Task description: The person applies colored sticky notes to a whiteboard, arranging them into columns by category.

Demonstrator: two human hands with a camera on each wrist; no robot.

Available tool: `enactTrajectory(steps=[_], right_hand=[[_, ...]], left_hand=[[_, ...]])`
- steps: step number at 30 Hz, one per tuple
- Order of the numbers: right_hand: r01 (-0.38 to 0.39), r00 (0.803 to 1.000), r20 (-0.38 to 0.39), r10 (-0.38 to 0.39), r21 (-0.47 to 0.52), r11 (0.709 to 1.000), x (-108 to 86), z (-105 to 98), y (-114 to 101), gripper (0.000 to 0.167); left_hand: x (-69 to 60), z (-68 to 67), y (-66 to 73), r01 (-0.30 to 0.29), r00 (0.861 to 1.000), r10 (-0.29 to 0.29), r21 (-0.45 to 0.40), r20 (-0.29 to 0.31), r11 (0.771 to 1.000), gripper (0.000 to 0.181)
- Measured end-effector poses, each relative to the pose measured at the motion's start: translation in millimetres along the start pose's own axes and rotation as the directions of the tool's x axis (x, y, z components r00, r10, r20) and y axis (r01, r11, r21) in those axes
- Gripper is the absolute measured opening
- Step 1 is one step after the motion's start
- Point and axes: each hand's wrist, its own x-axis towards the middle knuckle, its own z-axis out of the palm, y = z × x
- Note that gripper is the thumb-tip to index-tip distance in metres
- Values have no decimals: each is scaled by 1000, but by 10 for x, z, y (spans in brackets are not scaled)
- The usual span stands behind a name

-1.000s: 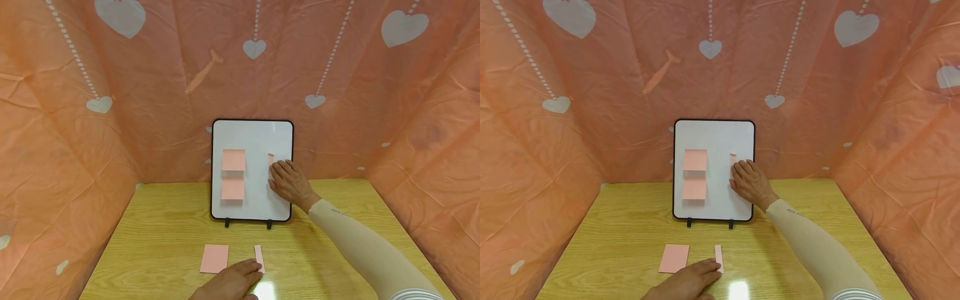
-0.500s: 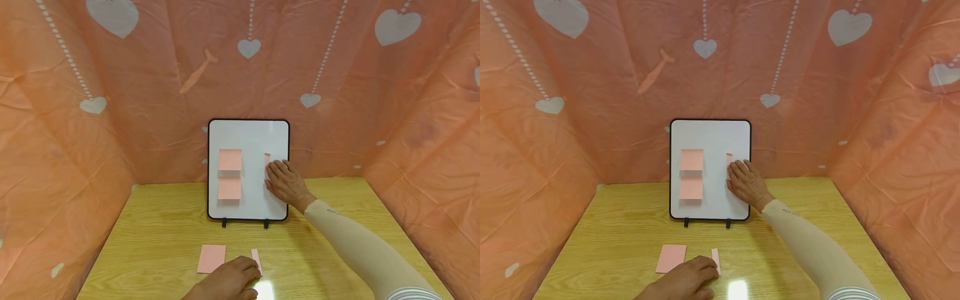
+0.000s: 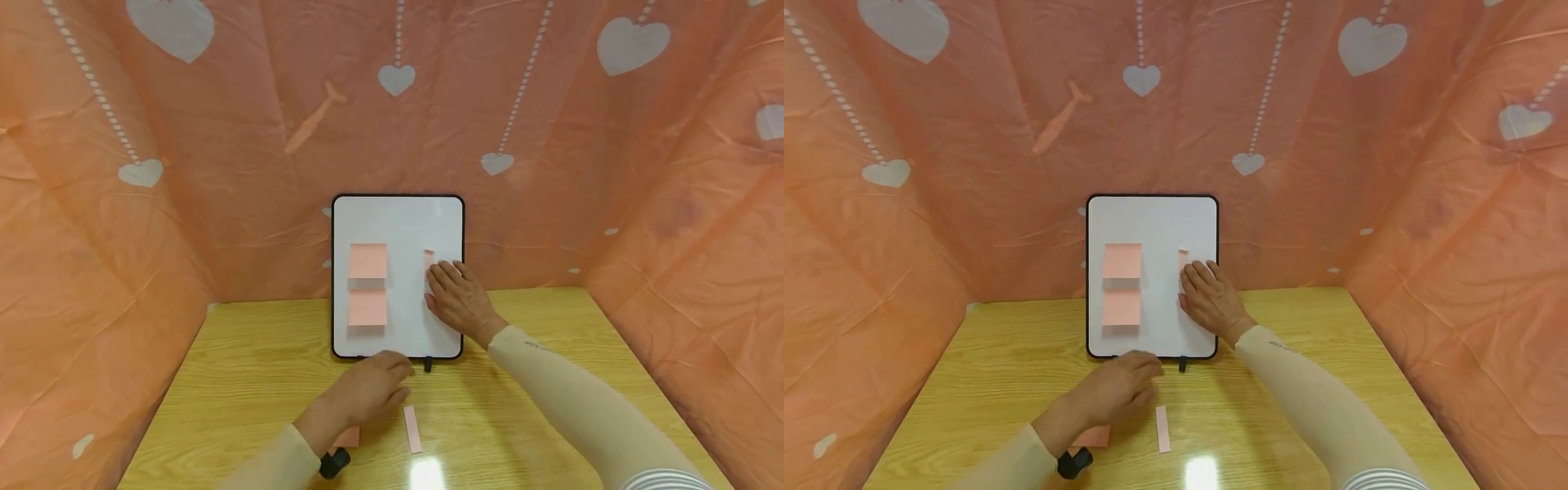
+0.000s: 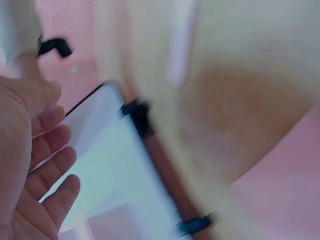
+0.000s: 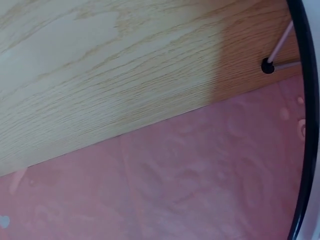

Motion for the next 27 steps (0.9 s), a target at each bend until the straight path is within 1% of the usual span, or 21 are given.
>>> enactTrajectory(steps=[2, 4, 7, 9, 10, 12, 13, 15, 17, 19, 23, 27], right_hand=[[-5, 1000, 19, 5, -4, 1000, -2, -6, -3, 55], [-10, 999, 36, 10, -7, 1000, -1, -13, -9, 56], [-12, 998, 65, 13, -20, 1000, 0, -23, -20, 57], [-11, 997, 79, 13, -31, 999, 4, -31, -28, 57], [-9, 996, 88, 13, -37, 999, 3, -34, -31, 57], [-3, 995, 99, 8, -50, 999, 0, -39, -38, 57], [0, 995, 104, 5, -52, 999, 3, -38, -42, 57], [7, 993, 117, 0, -61, 998, 4, -39, -48, 57], [9, 992, 130, -1, -62, 998, 2, -44, -54, 58], [10, 990, 143, -1, -64, 998, 0, -52, -57, 59], [8, 983, 186, 5, -68, 998, -3, -72, -58, 62], [2, 977, 213, 12, -65, 998, -16, -81, -50, 62]], left_hand=[[164, -140, -108, 2, 998, 3, 82, -63, 997, 35], [327, -283, -211, 17, 994, -1, 150, -106, 989, 38], [578, -472, -352, 31, 993, 0, 260, -118, 965, 44], [740, -574, -431, 41, 996, -15, 310, -85, 950, 49], [816, -618, -468, 45, 998, -27, 334, -59, 942, 51], [950, -686, -531, 62, 998, -70, 364, 7, 929, 57], [1005, -715, -565, 68, 995, -91, 382, 41, 922, 60], [1097, -755, -625, 76, 985, -131, 411, 108, 908, 65], [1164, -773, -672, 60, 977, -144, 440, 160, 896, 70], [1213, -775, -706, 32, 969, -141, 462, 202, 886, 74], [1291, -756, -739, -11, 961, -120, 469, 249, 883, 80], [1376, -740, -750, -33, 963, -99, 473, 252, 880, 83]])
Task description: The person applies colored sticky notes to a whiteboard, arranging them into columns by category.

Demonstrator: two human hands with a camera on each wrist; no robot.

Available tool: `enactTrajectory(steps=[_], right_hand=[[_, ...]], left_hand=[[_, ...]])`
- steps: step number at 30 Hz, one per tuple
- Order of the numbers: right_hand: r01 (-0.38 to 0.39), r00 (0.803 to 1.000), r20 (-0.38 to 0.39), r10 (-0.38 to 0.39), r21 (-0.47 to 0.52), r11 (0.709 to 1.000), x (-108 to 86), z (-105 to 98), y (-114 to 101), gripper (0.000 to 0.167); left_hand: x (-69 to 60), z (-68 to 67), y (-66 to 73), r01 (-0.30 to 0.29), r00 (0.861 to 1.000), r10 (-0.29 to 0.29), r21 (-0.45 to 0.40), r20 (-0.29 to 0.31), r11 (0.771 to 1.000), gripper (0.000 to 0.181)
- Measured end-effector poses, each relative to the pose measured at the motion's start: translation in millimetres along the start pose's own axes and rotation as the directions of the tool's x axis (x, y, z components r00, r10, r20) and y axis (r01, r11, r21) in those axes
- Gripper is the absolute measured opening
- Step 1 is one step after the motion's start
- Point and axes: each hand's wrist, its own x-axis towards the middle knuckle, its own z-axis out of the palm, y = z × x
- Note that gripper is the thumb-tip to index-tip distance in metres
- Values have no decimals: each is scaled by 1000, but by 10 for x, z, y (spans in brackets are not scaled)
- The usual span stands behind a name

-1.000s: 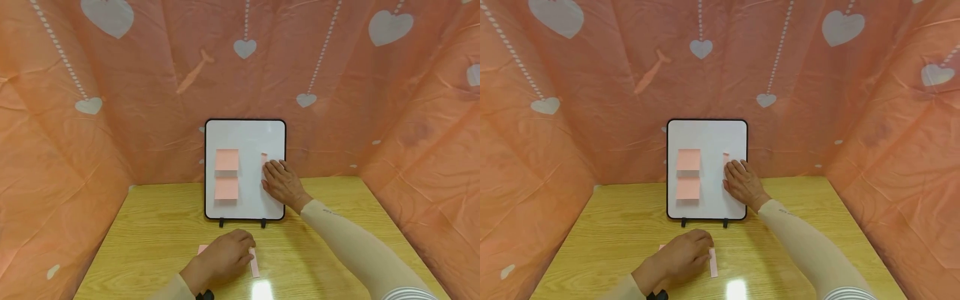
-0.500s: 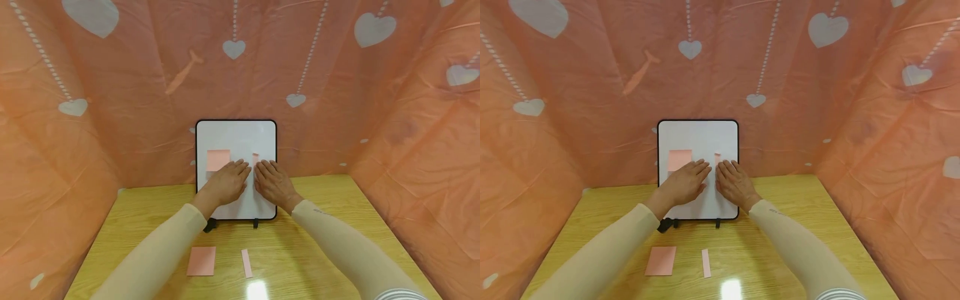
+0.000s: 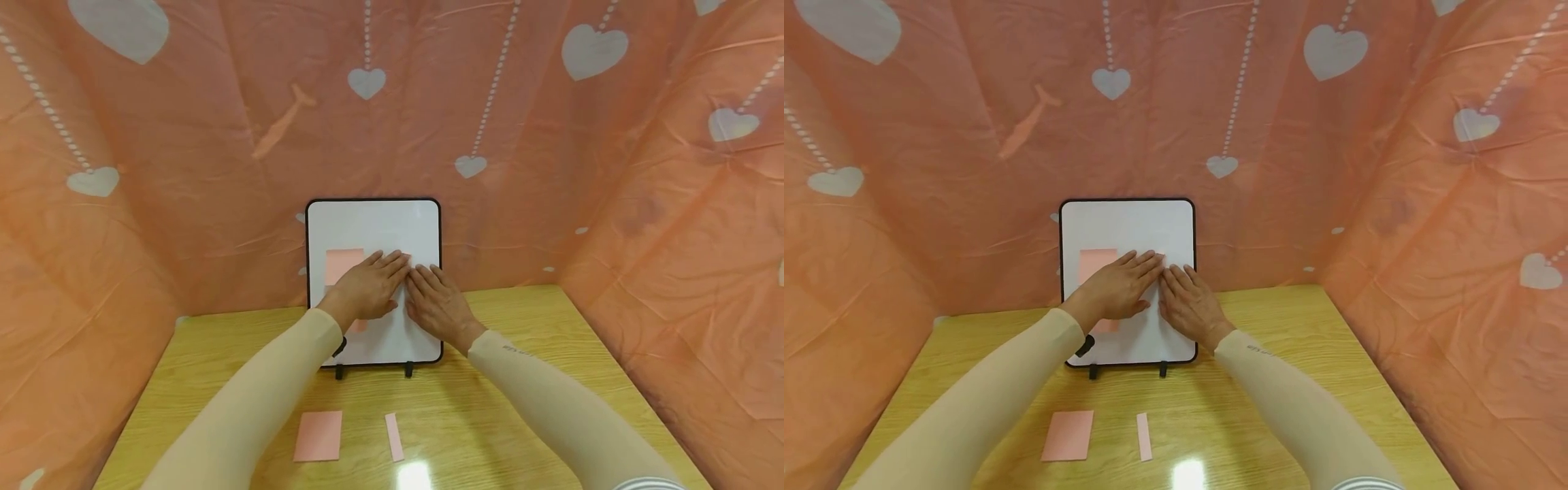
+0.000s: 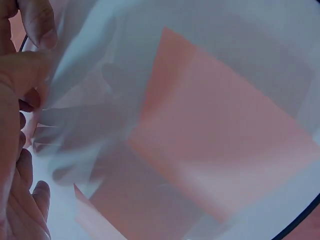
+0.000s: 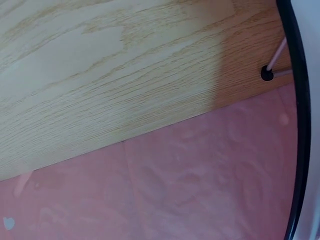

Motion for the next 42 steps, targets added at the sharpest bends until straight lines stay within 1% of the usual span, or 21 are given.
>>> enactTrajectory(steps=[3, 7, 11, 14, 18, 21, 23, 26, 30, 33, 38, 42], right_hand=[[-2, 1000, 3, 2, -1, 1000, 0, -6, -11, 62], [-2, 1000, 18, 2, -25, 1000, -5, -6, -16, 64], [-6, 1000, 11, 6, -34, 999, -16, 15, -11, 64], [-10, 1000, -13, 9, -32, 999, -22, 34, -9, 63], [-14, 999, -44, 13, -35, 999, -24, 47, -11, 62], [-19, 999, -51, 17, -40, 999, -29, 48, -14, 62], [-21, 999, -43, 19, -36, 999, -31, 43, -17, 62], [-22, 1000, -9, 22, -25, 999, -35, 28, -26, 64], [-26, 999, 33, 27, -17, 999, -36, 16, -43, 65], [-30, 999, 40, 31, -21, 999, -42, 18, -50, 65], [-26, 999, 18, 27, -30, 999, -51, 38, -47, 64], [-25, 999, -21, 25, -17, 1000, -46, 66, -40, 63]], left_hand=[[32, -14, -15, -4, 1000, 4, 32, 4, 999, 80], [76, -22, -45, 3, 1000, -4, 68, 23, 998, 76], [95, -19, -70, 2, 1000, -4, 76, 27, 997, 69], [78, -21, -87, 13, 1000, -15, 81, 21, 997, 63], [49, -22, -101, 42, 999, -43, 85, 12, 995, 61], [55, -12, -93, 39, 999, -38, 84, -12, 996, 60], [72, -3, -82, 28, 999, -25, 84, -35, 996, 59], [104, 2, -58, 15, 998, -10, 90, -55, 996, 59], [134, -9, -30, 10, 998, -3, 97, -66, 995, 60], [141, -21, -26, 10, 998, -4, 90, -63, 996, 61], [120, -24, -67, 18, 999, -12, 108, -50, 994, 62], [89, -6, -113, 36, 998, -29, 125, -58, 991, 59]])
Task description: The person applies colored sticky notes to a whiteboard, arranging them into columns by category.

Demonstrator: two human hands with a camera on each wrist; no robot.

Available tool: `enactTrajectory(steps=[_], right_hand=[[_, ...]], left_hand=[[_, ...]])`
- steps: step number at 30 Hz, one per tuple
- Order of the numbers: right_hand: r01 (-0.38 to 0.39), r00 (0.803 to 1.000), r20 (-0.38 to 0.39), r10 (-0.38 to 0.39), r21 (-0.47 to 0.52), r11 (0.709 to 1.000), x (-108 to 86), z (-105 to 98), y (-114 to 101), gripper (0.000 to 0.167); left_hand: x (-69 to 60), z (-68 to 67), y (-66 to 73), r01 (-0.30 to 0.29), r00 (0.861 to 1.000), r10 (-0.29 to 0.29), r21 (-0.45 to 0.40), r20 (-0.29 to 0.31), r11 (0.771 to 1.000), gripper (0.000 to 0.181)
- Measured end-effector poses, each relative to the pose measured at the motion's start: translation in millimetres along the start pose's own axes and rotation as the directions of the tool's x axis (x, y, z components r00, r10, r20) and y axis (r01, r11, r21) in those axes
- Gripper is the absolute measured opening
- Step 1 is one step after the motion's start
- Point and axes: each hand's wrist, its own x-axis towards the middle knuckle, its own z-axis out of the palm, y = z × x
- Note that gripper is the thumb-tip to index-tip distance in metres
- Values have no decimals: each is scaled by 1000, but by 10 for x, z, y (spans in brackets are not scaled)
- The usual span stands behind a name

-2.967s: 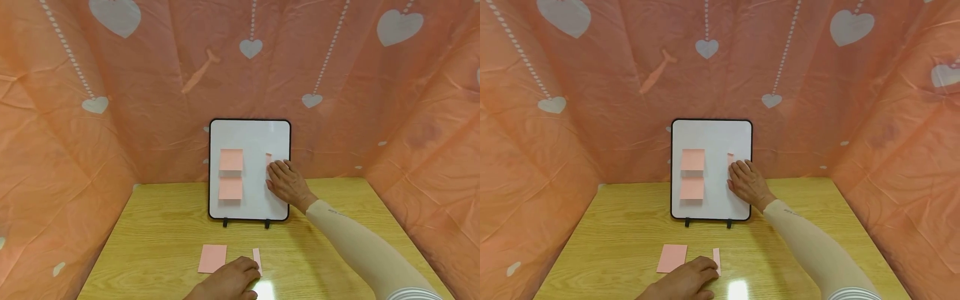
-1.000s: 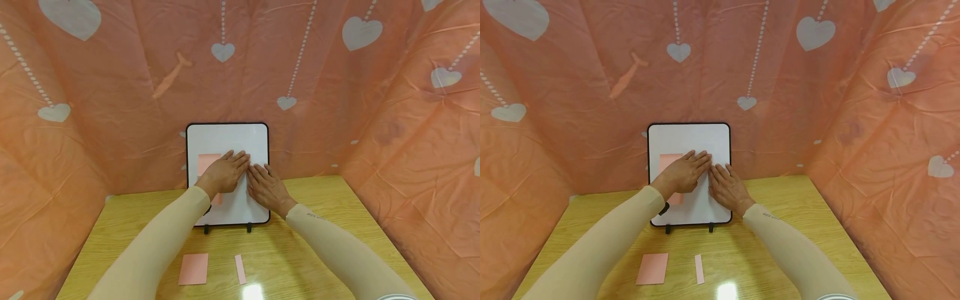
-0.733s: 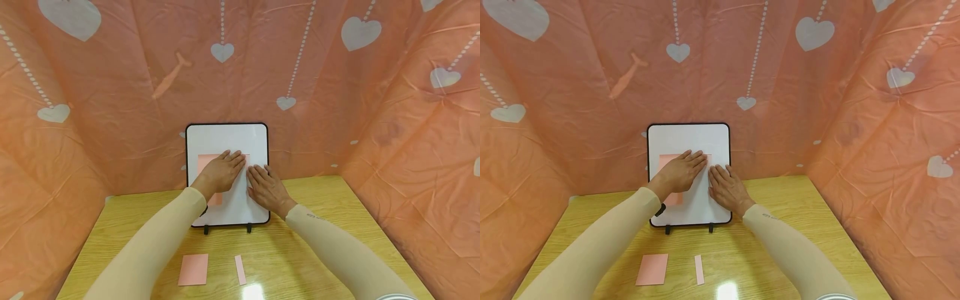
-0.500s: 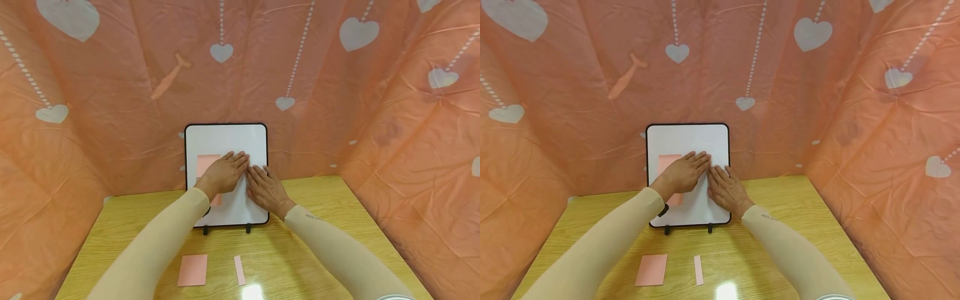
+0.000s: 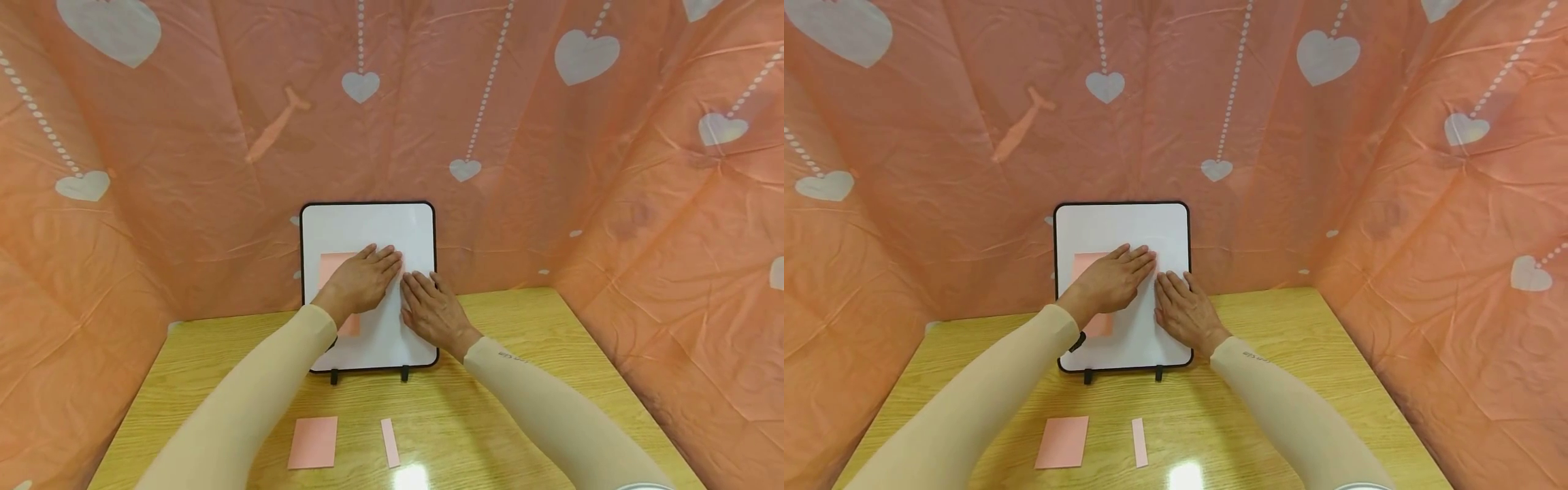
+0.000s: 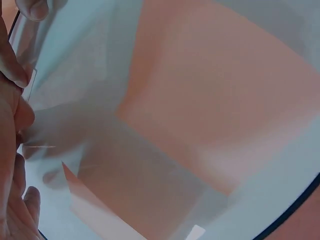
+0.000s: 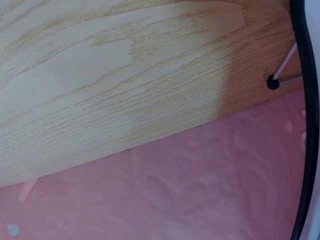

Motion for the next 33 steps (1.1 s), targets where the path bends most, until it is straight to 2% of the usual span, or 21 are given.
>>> enactTrajectory(steps=[5, 10, 14, 21, 28, 33], right_hand=[[-4, 999, -33, 4, 7, 1000, -6, 13, -8, 63], [-9, 1000, -24, 9, -4, 1000, -12, 3, -13, 64], [-12, 1000, -8, 12, -1, 1000, -17, -4, -21, 65], [-11, 1000, -4, 11, 2, 1000, -38, 11, -26, 65], [-12, 997, -81, 12, 2, 1000, -7, 7, -17, 61], [-12, 998, -58, 12, 13, 1000, 15, 5, -38, 63]], left_hand=[[-23, 40, -7, 26, 999, -27, -18, -37, 999, 56], [12, 55, 38, -5, 996, 1, -42, -86, 999, 56], [39, 50, 54, -27, 997, 23, -45, -72, 999, 57], [10, 68, -15, -19, 1000, 18, -32, -17, 999, 57], [-16, 71, -47, -27, 999, 26, -30, -25, 999, 56], [-19, 66, -45, -15, 1000, 14, -44, -18, 999, 56]])
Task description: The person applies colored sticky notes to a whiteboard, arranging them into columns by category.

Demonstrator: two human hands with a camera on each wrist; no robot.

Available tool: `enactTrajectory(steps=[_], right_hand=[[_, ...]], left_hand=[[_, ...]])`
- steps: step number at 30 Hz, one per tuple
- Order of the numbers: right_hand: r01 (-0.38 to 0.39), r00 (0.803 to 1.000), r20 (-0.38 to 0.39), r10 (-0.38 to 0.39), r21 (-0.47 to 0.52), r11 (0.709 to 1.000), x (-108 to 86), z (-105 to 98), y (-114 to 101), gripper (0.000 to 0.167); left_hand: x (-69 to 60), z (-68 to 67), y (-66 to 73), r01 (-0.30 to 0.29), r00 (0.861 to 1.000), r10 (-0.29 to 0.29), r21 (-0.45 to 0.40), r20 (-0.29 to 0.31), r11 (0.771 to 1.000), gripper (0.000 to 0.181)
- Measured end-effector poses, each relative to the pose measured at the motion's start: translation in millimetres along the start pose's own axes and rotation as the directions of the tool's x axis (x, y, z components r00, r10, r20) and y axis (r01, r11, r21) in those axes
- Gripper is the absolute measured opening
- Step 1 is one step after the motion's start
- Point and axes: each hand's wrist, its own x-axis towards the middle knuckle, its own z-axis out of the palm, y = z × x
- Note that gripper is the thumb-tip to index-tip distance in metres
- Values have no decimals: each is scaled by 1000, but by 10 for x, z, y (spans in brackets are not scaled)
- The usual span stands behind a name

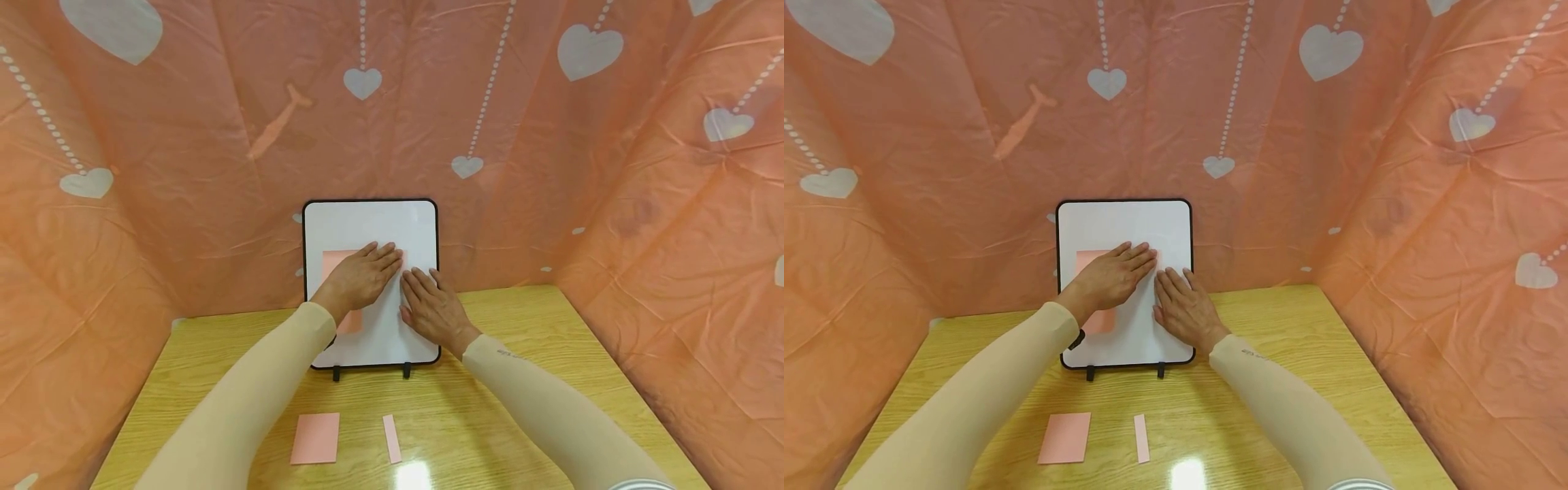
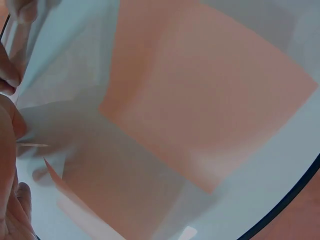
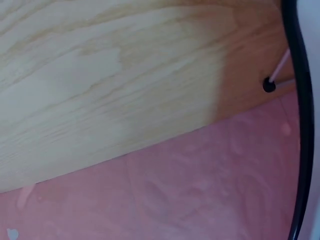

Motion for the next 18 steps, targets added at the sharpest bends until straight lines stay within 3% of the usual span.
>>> enactTrajectory(steps=[6, 12, 18], right_hand=[[5, 1000, 8, -5, -12, 1000, -24, 2, -30, 63], [4, 1000, 10, -4, -16, 1000, -22, 18, -49, 65], [8, 1000, 4, -8, -42, 999, -45, 31, -51, 65]], left_hand=[[45, 7, 44, -16, 998, 15, -11, -57, 1000, 54], [95, 4, 87, -17, 1000, 17, 10, -19, 1000, 57], [89, 18, 89, -9, 1000, 9, 13, -27, 1000, 57]])
